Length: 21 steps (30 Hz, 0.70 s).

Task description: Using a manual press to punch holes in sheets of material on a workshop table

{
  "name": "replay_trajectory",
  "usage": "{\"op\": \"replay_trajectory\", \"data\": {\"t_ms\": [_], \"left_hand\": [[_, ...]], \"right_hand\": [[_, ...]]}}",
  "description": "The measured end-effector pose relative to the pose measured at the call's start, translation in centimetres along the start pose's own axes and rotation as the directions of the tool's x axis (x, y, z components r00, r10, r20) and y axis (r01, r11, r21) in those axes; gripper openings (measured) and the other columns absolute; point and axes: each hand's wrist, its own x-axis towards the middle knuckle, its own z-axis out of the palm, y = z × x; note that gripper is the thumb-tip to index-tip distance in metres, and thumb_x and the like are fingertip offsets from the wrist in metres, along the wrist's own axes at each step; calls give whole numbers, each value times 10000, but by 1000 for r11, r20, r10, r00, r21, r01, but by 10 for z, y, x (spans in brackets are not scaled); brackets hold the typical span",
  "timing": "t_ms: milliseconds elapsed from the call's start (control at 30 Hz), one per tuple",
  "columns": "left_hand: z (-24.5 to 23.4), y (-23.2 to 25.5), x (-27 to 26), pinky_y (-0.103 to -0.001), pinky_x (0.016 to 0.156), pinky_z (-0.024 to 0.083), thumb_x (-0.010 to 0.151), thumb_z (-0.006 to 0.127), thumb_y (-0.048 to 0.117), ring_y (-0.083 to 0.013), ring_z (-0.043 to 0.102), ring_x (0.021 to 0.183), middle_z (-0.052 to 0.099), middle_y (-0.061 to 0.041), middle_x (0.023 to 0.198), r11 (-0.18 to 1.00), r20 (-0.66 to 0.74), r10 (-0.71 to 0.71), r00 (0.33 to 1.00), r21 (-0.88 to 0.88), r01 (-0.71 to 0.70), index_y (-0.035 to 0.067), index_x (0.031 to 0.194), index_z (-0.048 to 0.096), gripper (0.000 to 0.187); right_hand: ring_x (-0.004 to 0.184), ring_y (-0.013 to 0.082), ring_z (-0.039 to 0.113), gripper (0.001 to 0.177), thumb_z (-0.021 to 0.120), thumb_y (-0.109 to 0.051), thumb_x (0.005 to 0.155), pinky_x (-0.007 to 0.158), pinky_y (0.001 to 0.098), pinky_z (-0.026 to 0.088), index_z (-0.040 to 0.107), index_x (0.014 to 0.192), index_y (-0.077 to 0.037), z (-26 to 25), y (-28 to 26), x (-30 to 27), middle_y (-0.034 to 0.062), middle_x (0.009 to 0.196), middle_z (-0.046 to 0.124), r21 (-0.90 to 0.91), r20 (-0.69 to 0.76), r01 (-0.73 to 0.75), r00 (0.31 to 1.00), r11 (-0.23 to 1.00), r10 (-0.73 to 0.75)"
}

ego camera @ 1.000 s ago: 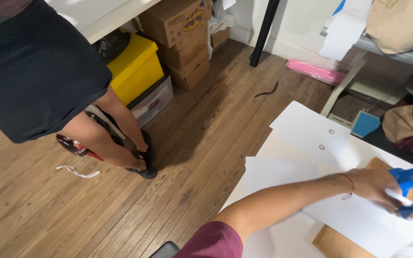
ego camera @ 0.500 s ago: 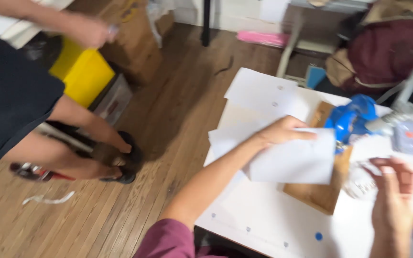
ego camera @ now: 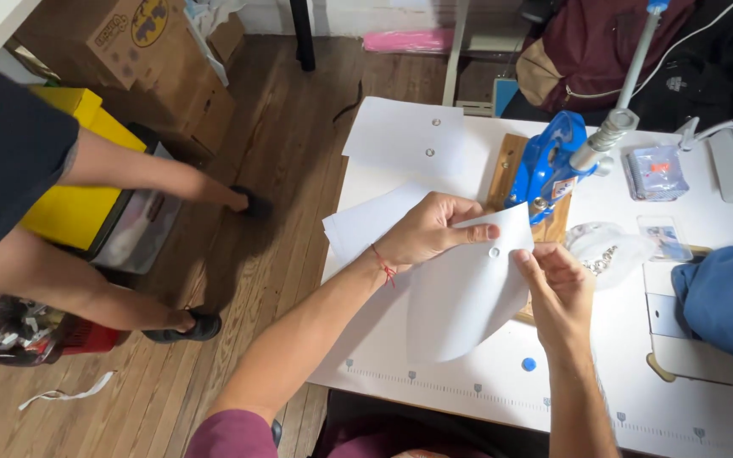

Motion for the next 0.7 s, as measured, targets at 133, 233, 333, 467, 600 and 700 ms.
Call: {"op": "replay_trajectory", "data": {"t_ms": [133,233,333,467,600,700], "left_hand": [[4,-11,-9,-165,707,534,1028,947,316,45,609,774,760,124,814,997,-21,-2,1000,-72,0,144,981,848,205],[16,1,-22,-140,695,499,1038,927,267,56,611,747,678,140,764,989,-67,-31,997,-144,21,156,947,803,190],[46,58,-44,-135,655,500,1054,903,266,30,612,692,621,129,728,965,-85,-60,995,-261,36,158,922,760,222],[42,40,-47,-140,749,470,1093,864,315,41,556,780,623,145,788,979,-149,-38,988,-203,7,194,977,781,187],[28,19,-37,-163,768,462,1125,839,297,31,520,816,554,136,793,994,-200,29,979,-99,-49,175,968,739,223],[25,5,-37,-178,785,472,1141,824,320,18,504,826,540,115,783,998,-179,61,982,6,-61,161,983,735,241]], "right_hand": [[779,134,775,122,865,-125,1123,733,371,686,833,1082,-15,-4,0,2,126,857,816,31,21,-56,998,998,56],[899,57,614,147,897,-158,1118,862,312,603,836,1018,-69,-4,-8,1,18,839,763,-100,41,68,997,993,-65],[887,54,629,153,909,-199,1110,870,306,610,848,1038,-78,-2,-4,0,18,837,765,-138,35,91,996,986,-86],[965,154,611,182,940,-182,1097,963,431,575,812,1133,-58,14,-35,-4,70,978,729,-323,23,292,953,900,-301],[1031,293,729,333,931,-137,1082,963,493,584,802,1374,-41,28,-77,-4,127,1181,730,-468,60,446,878,763,-475],[940,268,777,230,973,-132,1029,924,450,588,865,1221,-65,32,-81,-6,83,1027,786,-446,105,440,890,779,-443]]}}
